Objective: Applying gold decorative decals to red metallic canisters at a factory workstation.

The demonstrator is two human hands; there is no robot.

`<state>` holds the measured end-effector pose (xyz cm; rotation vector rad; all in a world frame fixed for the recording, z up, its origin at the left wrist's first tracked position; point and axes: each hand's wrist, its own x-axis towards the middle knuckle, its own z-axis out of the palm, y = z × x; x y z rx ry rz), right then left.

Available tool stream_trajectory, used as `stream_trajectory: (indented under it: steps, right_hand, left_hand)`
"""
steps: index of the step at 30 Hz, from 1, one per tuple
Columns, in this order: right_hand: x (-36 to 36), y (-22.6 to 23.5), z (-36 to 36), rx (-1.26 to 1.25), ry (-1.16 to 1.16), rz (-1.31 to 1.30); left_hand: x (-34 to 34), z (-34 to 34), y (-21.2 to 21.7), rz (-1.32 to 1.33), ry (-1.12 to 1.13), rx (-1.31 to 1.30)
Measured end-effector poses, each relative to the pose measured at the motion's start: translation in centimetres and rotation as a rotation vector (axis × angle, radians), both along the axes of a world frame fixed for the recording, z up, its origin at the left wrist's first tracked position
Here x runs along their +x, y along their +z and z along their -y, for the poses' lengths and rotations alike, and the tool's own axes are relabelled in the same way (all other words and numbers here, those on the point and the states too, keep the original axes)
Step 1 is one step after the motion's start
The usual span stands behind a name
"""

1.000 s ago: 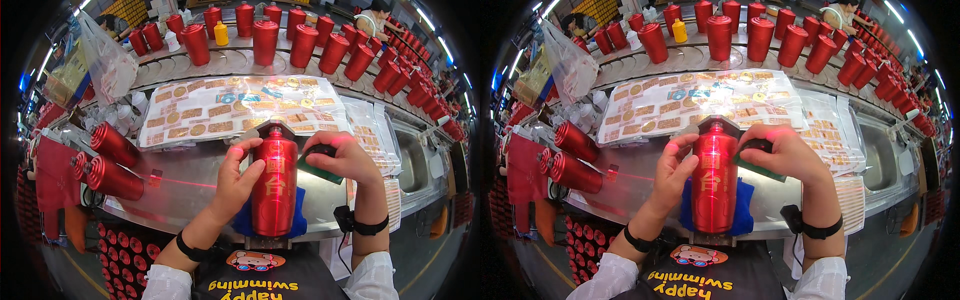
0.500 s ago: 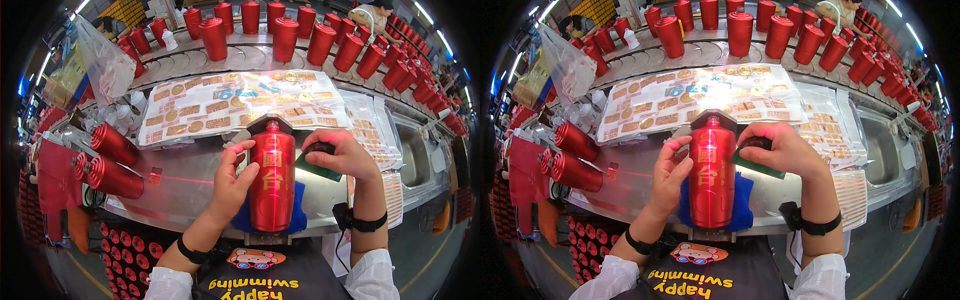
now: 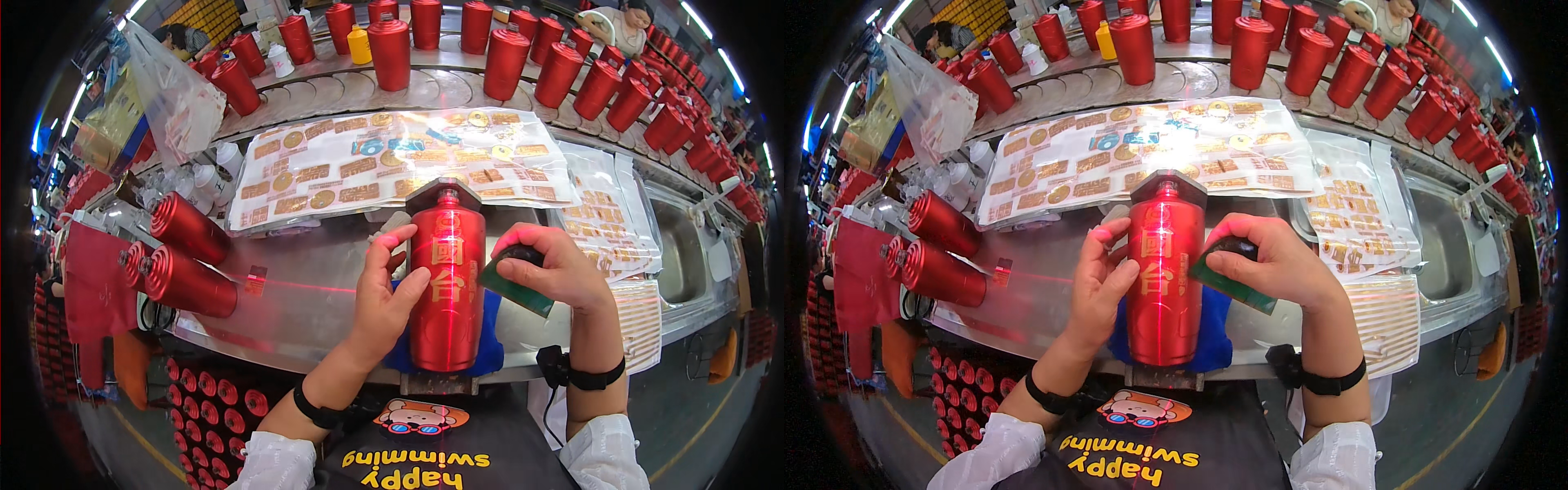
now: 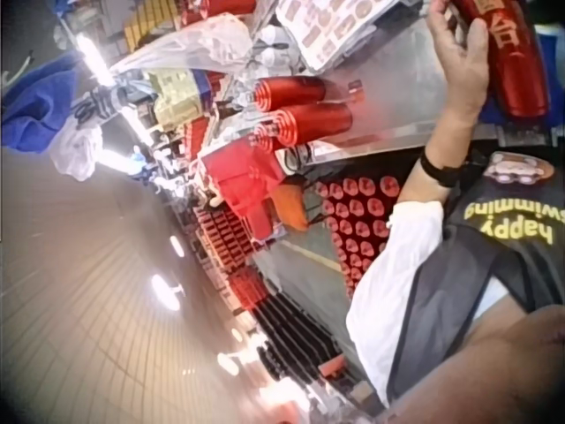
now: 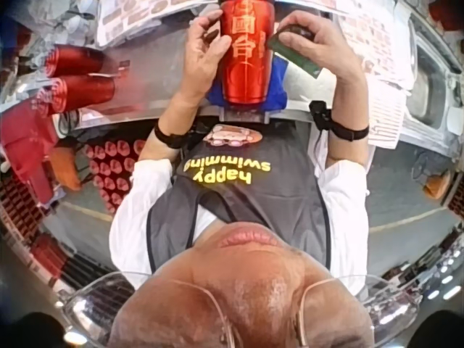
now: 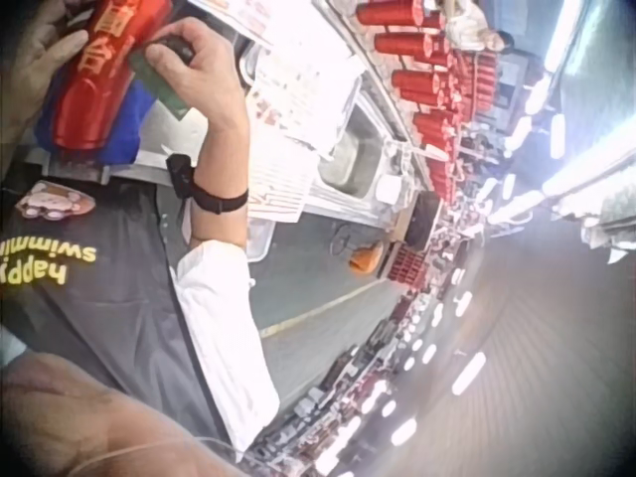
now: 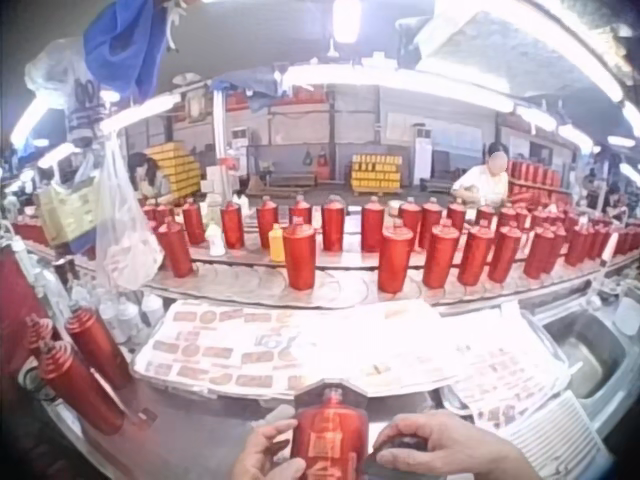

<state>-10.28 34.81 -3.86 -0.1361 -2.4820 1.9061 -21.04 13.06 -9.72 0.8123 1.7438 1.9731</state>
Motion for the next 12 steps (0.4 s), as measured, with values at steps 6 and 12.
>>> stream_trajectory:
  steps: [6, 12]
  right_hand:
    - [-0.5, 0.5, 0.8, 0.022, -0.104, 0.0]
    - [-1.5, 1.8, 1.1, 0.138, -0.12, 0.01]
  left_hand:
    - [-0.2, -0.1, 0.0, -0.002, 0.002, 0.031]
    - [-0.6, -0.1, 0.3, -0.034, -0.011, -0.001]
